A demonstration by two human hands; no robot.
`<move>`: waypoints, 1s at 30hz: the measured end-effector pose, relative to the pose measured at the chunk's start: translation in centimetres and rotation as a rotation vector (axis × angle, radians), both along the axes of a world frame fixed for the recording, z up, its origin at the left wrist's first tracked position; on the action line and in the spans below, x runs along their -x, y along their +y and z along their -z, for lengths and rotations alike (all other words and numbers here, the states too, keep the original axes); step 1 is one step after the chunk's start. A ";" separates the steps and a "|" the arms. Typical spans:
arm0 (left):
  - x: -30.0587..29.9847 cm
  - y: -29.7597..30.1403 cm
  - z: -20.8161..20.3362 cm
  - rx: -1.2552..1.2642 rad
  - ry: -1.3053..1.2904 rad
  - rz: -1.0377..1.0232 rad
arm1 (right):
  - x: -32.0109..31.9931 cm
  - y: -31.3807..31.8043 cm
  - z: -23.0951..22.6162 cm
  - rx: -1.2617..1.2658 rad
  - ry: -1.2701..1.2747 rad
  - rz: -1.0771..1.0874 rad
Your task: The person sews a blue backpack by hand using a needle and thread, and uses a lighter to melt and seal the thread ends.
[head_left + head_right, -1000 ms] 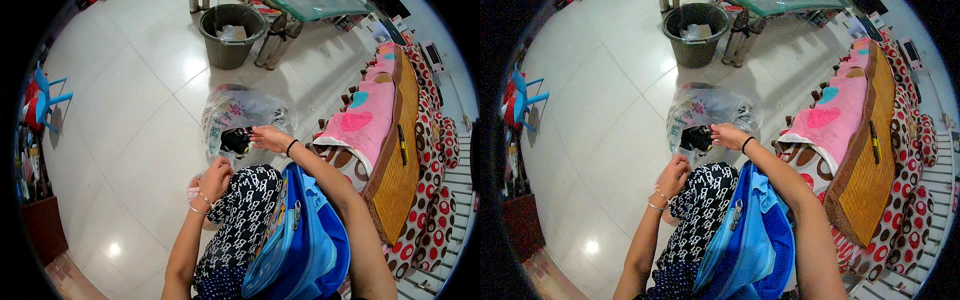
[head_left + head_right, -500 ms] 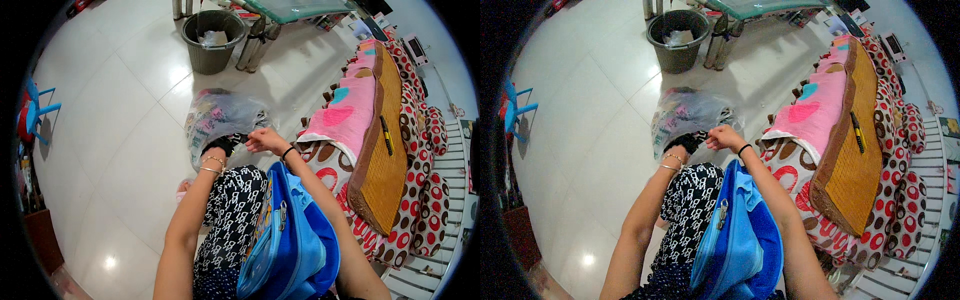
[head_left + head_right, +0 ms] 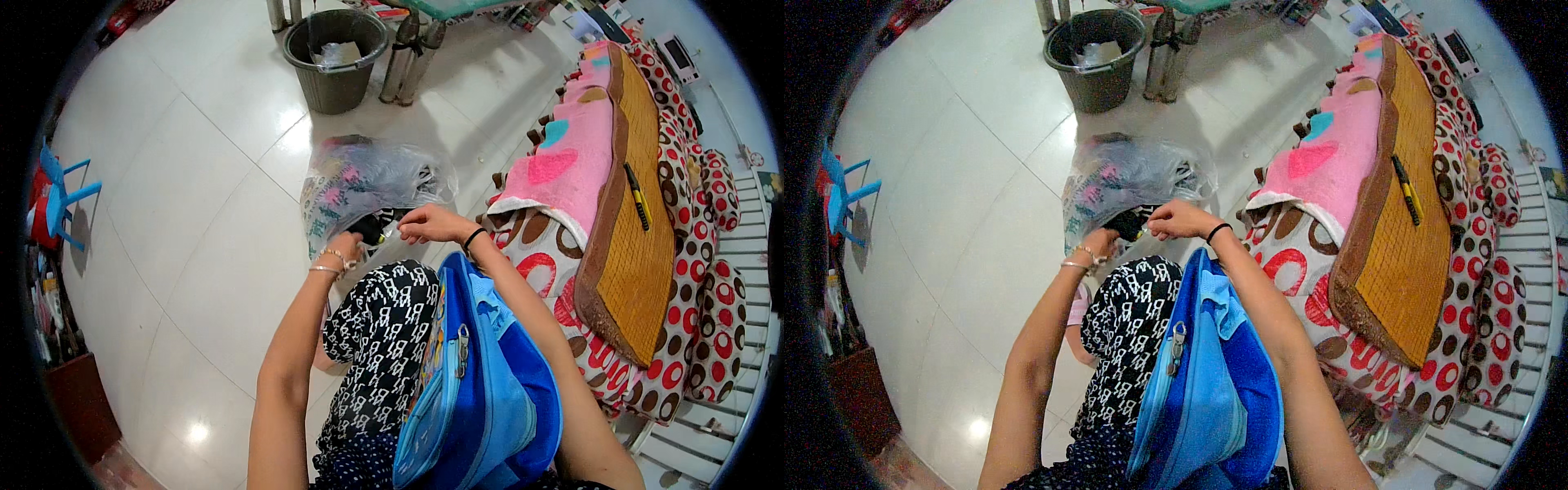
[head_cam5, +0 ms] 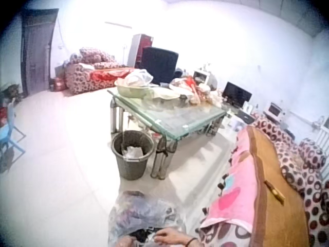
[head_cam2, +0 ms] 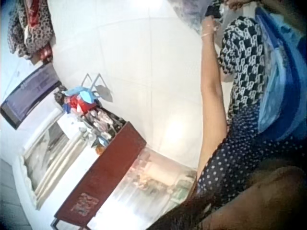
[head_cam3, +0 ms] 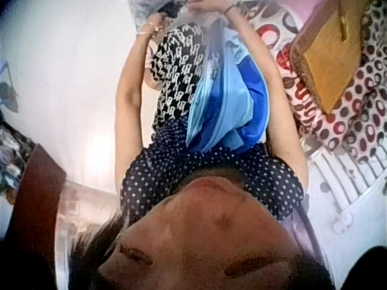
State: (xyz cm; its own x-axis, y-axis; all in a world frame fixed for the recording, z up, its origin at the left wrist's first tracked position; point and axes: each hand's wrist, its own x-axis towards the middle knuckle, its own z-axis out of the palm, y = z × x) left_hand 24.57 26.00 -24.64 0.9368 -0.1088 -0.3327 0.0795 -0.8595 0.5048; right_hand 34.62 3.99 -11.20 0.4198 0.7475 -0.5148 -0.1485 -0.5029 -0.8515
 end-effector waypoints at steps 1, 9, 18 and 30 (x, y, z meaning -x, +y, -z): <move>-0.7 0.6 0.6 0.017 -0.046 -0.001 | 0.3 0.2 -0.5 -0.038 0.005 -0.046; -5.6 3.5 -3.4 0.174 -0.131 -0.307 | 7.2 -9.0 -17.8 -0.222 -0.402 0.343; -5.6 1.7 -4.1 0.436 0.048 -0.296 | 15.9 -10.0 -19.8 -0.633 -0.420 0.398; -5.1 0.5 -14.3 0.409 0.337 0.062 | 16.8 -2.8 -9.4 -0.207 -0.555 0.520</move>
State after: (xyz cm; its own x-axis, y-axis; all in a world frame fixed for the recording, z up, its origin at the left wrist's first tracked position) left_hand 29.65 26.47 -10.33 0.7732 -0.3439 -0.5329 0.2506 -0.6062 0.7548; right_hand 17.82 1.18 -1.78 0.8967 0.4426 0.0007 0.1532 -0.3089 -0.9387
